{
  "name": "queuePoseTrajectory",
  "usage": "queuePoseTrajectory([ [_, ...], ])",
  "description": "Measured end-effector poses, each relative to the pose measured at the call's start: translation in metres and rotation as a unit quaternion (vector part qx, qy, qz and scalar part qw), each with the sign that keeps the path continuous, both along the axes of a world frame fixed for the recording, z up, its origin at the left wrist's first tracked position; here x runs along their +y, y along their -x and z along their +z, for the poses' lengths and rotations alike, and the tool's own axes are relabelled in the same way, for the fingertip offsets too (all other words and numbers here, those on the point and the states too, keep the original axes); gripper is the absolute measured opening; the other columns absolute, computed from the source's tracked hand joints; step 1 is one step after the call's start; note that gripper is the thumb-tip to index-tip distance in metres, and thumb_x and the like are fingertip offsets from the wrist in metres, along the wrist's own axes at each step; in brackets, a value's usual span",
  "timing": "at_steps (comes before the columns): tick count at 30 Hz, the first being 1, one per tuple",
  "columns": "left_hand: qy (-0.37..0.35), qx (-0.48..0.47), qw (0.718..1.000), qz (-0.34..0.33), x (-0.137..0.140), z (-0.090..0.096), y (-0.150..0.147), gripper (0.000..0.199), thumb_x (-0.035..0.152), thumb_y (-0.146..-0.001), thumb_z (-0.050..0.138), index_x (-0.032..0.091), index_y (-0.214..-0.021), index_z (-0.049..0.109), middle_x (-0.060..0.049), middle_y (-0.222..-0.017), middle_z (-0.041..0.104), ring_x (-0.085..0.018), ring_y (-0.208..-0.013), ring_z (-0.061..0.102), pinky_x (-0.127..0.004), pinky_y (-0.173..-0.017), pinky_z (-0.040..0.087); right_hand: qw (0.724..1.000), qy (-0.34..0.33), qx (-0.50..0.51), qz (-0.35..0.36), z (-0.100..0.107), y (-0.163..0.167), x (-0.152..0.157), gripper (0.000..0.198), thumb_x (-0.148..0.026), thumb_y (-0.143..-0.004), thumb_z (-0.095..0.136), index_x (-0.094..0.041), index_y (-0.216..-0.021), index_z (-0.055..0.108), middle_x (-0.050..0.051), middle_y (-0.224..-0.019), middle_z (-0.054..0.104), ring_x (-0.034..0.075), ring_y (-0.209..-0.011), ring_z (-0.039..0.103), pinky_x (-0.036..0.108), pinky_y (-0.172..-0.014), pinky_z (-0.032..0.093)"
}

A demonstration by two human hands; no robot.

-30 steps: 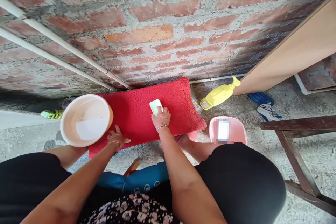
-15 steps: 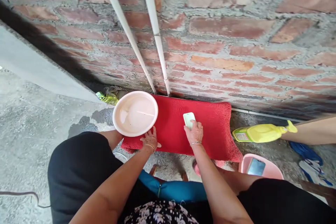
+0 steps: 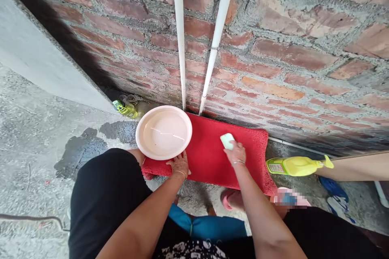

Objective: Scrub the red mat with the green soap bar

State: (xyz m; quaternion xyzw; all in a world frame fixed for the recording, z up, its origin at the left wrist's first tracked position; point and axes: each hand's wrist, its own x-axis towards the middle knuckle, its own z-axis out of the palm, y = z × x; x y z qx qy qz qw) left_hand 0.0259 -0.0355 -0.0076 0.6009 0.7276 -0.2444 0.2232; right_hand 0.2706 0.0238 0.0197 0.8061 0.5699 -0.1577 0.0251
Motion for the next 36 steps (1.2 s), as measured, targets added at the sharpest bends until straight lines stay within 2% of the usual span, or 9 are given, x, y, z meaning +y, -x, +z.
queuePoseTrajectory([
  [3, -0.014, -0.009, 1.0, -0.002, -0.001, -0.001, 0.001, 0.121, 0.043, -0.048, 0.082, 0.026, -0.147, 0.014, -0.024, -0.143, 0.029, -0.046, -0.126, 0.031, -0.07, -0.085, 0.036, 0.982, -0.014, -0.013, -0.189, 0.002, -0.049, -0.017, 0.055, -0.046, -0.074, 0.062, -0.024, -0.122, 0.051, 0.012, -0.112, 0.051, 0.025, -0.095, 0.053, 0.035, -0.08, 0.039],
  [5, -0.019, -0.013, 1.0, -0.003, -0.002, -0.002, 0.002, 0.121, 0.043, -0.048, 0.082, 0.026, -0.147, 0.015, -0.024, -0.143, 0.03, -0.046, -0.125, 0.031, -0.071, -0.084, 0.036, 0.977, -0.032, 0.004, -0.21, 0.003, -0.049, -0.018, 0.057, -0.048, -0.073, 0.062, -0.022, -0.123, 0.05, 0.013, -0.113, 0.051, 0.026, -0.097, 0.053, 0.035, -0.08, 0.039],
  [12, -0.008, -0.005, 1.0, -0.002, -0.001, -0.003, 0.0, 0.122, 0.043, -0.047, 0.082, 0.027, -0.147, 0.015, -0.023, -0.144, 0.03, -0.045, -0.126, 0.031, -0.07, -0.084, 0.037, 0.994, -0.039, 0.092, 0.032, 0.0, 0.089, 0.034, 0.053, -0.044, -0.071, 0.064, -0.028, -0.119, 0.053, 0.006, -0.112, 0.052, 0.022, -0.098, 0.051, 0.031, -0.085, 0.036],
  [15, 0.001, -0.004, 1.0, -0.001, 0.0, -0.003, 0.0, 0.122, 0.042, -0.047, 0.082, 0.025, -0.147, 0.015, -0.024, -0.145, 0.027, -0.046, -0.127, 0.028, -0.071, -0.084, 0.036, 0.989, -0.002, 0.078, 0.126, -0.001, 0.115, 0.048, 0.05, -0.042, -0.07, 0.066, -0.031, -0.117, 0.055, 0.005, -0.11, 0.051, 0.022, -0.099, 0.05, 0.032, -0.085, 0.035],
  [19, 0.02, -0.018, 1.0, 0.0, 0.002, -0.001, 0.0, 0.123, 0.043, -0.047, 0.082, 0.028, -0.148, 0.013, -0.023, -0.147, 0.025, -0.048, -0.129, 0.025, -0.071, -0.083, 0.036, 0.994, 0.001, 0.053, 0.096, -0.007, 0.057, 0.04, 0.049, -0.041, -0.069, 0.068, -0.032, -0.115, 0.057, 0.004, -0.108, 0.051, 0.021, -0.097, 0.051, 0.03, -0.084, 0.036],
  [23, 0.017, -0.022, 1.0, 0.0, 0.001, -0.002, 0.001, 0.123, 0.044, -0.047, 0.081, 0.027, -0.148, 0.013, -0.023, -0.147, 0.024, -0.048, -0.129, 0.025, -0.072, -0.084, 0.034, 0.989, -0.022, 0.027, -0.145, -0.009, -0.029, 0.012, 0.056, -0.045, -0.069, 0.066, -0.025, -0.12, 0.054, 0.011, -0.112, 0.053, 0.025, -0.097, 0.054, 0.034, -0.081, 0.039],
  [26, 0.003, -0.016, 1.0, -0.002, -0.001, -0.005, 0.001, 0.122, 0.045, -0.048, 0.081, 0.026, -0.148, 0.014, -0.024, -0.146, 0.027, -0.048, -0.128, 0.025, -0.072, -0.085, 0.033, 0.973, -0.054, 0.027, -0.222, -0.007, -0.042, 0.005, 0.06, -0.048, -0.069, 0.066, -0.02, -0.121, 0.052, 0.016, -0.115, 0.051, 0.029, -0.101, 0.052, 0.036, -0.082, 0.039],
  [30, 0.004, -0.015, 1.0, -0.002, -0.001, -0.007, 0.001, 0.12, 0.045, -0.049, 0.081, 0.026, -0.147, 0.016, -0.024, -0.146, 0.026, -0.048, -0.128, 0.025, -0.073, -0.085, 0.033, 0.987, -0.083, 0.085, -0.111, -0.005, 0.022, 0.032, 0.057, -0.046, -0.068, 0.067, -0.023, -0.119, 0.053, 0.011, -0.114, 0.052, 0.025, -0.1, 0.052, 0.032, -0.087, 0.037],
  [36, 0.01, -0.011, 1.0, 0.002, 0.0, -0.007, 0.0, 0.121, 0.042, -0.047, 0.082, 0.026, -0.147, 0.016, -0.024, -0.146, 0.027, -0.048, -0.127, 0.027, -0.073, -0.084, 0.034, 0.991, -0.033, 0.113, 0.069, -0.01, 0.12, 0.083, 0.051, -0.046, -0.071, 0.064, -0.03, -0.119, 0.054, 0.006, -0.111, 0.05, 0.022, -0.098, 0.05, 0.032, -0.084, 0.037],
])
